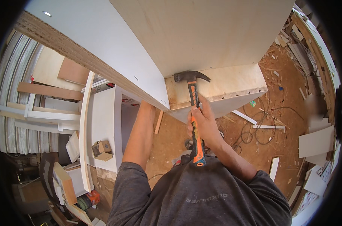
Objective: The person sands a wooden cabinet edge with an angle grinder, then uses a hammer to fit a white panel into the cabinet frame. They measure and position additional wooden strips on a workbench, preparing them for attachment.
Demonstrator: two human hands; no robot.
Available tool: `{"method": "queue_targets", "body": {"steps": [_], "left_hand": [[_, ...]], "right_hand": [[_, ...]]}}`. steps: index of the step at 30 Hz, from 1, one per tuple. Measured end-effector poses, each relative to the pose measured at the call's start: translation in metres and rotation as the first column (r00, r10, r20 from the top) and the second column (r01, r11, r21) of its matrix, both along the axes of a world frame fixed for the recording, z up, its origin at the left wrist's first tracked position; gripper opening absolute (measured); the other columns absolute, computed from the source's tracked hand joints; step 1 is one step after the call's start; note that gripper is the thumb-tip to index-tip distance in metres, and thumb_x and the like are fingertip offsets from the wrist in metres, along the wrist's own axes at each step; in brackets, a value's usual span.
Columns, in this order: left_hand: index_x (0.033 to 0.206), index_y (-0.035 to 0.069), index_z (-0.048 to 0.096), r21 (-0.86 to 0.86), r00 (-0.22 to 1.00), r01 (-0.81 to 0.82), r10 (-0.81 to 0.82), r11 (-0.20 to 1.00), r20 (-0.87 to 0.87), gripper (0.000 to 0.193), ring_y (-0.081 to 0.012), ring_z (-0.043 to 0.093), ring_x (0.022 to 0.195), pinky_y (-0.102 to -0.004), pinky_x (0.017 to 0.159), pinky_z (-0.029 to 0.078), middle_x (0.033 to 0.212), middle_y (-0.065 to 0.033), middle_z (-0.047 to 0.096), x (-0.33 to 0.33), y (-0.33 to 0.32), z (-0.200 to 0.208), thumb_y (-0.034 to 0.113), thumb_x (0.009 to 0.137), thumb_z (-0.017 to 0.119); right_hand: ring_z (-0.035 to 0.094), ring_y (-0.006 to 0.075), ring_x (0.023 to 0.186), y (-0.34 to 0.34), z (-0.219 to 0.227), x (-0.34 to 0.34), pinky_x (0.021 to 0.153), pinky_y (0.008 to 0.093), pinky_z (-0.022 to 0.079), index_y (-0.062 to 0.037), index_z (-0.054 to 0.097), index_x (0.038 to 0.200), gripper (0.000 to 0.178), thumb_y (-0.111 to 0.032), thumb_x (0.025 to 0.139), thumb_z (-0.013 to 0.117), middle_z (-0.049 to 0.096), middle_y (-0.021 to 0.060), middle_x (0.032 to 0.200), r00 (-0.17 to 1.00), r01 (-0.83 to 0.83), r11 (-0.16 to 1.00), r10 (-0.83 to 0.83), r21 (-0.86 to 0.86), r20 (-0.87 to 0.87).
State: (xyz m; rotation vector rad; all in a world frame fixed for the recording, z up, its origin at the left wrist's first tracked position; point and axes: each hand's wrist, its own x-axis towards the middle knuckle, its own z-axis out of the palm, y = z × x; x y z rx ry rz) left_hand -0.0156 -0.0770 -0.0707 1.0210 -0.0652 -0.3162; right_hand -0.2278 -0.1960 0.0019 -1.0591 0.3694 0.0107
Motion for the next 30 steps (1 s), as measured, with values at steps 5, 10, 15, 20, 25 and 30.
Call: {"method": "queue_targets", "body": {"steps": [5, 10, 15, 20, 25, 30], "left_hand": [[0.102, 0.013, 0.058, 0.001, 1.000, 0.007, -0.007, 1.000, 0.002, 0.024, -0.0133, 0.057, 0.089, -0.0286, 0.071, 0.051, 0.093, -0.0017, 0.060, 0.000, 0.001, 0.000, 0.035, 0.097, 0.053], [0.101, 0.013, 0.057, 0.000, 1.000, 0.016, -0.016, 1.000, 0.004, 0.023, -0.0131, 0.057, 0.087, -0.0284, 0.070, 0.051, 0.092, -0.0015, 0.059, 0.000, -0.001, 0.001, 0.035, 0.097, 0.053], [0.100, 0.013, 0.057, 0.000, 1.000, 0.023, -0.023, 1.000, -0.006, 0.022, -0.0129, 0.057, 0.086, -0.0282, 0.069, 0.050, 0.091, -0.0013, 0.059, -0.002, 0.002, -0.004, 0.035, 0.097, 0.053], [0.098, 0.014, 0.057, -0.008, 0.999, 0.034, -0.034, 0.999, 0.002, 0.021, -0.0127, 0.056, 0.085, -0.0279, 0.069, 0.050, 0.090, -0.0011, 0.058, 0.000, 0.000, -0.003, 0.034, 0.097, 0.053], [0.097, 0.014, 0.057, -0.010, 0.999, 0.041, -0.041, 0.999, -0.002, 0.020, -0.0125, 0.056, 0.083, -0.0277, 0.068, 0.050, 0.089, -0.0009, 0.058, -0.001, 0.002, -0.006, 0.034, 0.097, 0.053], [0.096, 0.015, 0.057, -0.010, 0.998, 0.055, -0.055, 0.998, 0.000, 0.019, -0.0123, 0.056, 0.082, -0.0275, 0.067, 0.050, 0.088, -0.0007, 0.057, -0.002, 0.001, -0.010, 0.034, 0.097, 0.053]], "right_hand": [[0.052, 0.0133, 0.052, -0.013, 0.011, 0.004, 0.046, 0.0312, 0.047, -0.0090, 0.017, 0.149, 0.055, -0.012, 0.100, 0.040, 0.049, 0.0061, 0.076, 0.987, -0.161, 0.985, 0.159, -0.063, -0.035], [0.051, 0.0127, 0.053, 0.004, -0.009, -0.003, 0.048, 0.0300, 0.047, -0.0104, 0.015, 0.151, 0.057, -0.012, 0.100, 0.040, 0.048, 0.0054, 0.075, 0.998, 0.068, 0.997, -0.067, -0.036, 0.017], [0.050, 0.0121, 0.052, 0.007, -0.002, -0.006, 0.046, 0.0298, 0.046, -0.0159, 0.018, 0.151, 0.053, -0.012, 0.101, 0.037, 0.049, 0.0052, 0.076, 0.996, -0.089, 0.996, 0.089, -0.023, 0.000], [0.051, 0.0120, 0.054, 0.012, -0.004, -0.003, 0.046, 0.0299, 0.046, -0.0163, 0.021, 0.149, 0.051, -0.012, 0.101, 0.038, 0.049, 0.0055, 0.076, 0.997, 0.069, 0.997, -0.069, 0.027, 0.037], [0.050, 0.0124, 0.053, 0.008, 0.003, -0.002, 0.045, 0.0300, 0.046, -0.0167, 0.021, 0.149, 0.051, -0.012, 0.102, 0.037, 0.050, 0.0059, 0.077, 0.997, -0.067, 0.995, 0.070, 0.079, -0.036], [0.050, 0.0128, 0.053, 0.021, -0.008, -0.023, 0.046, 0.0299, 0.045, -0.0144, 0.019, 0.150, 0.051, -0.012, 0.101, 0.036, 0.050, 0.0060, 0.076, 0.992, 0.119, 0.989, -0.122, 0.092, 0.026]]}}
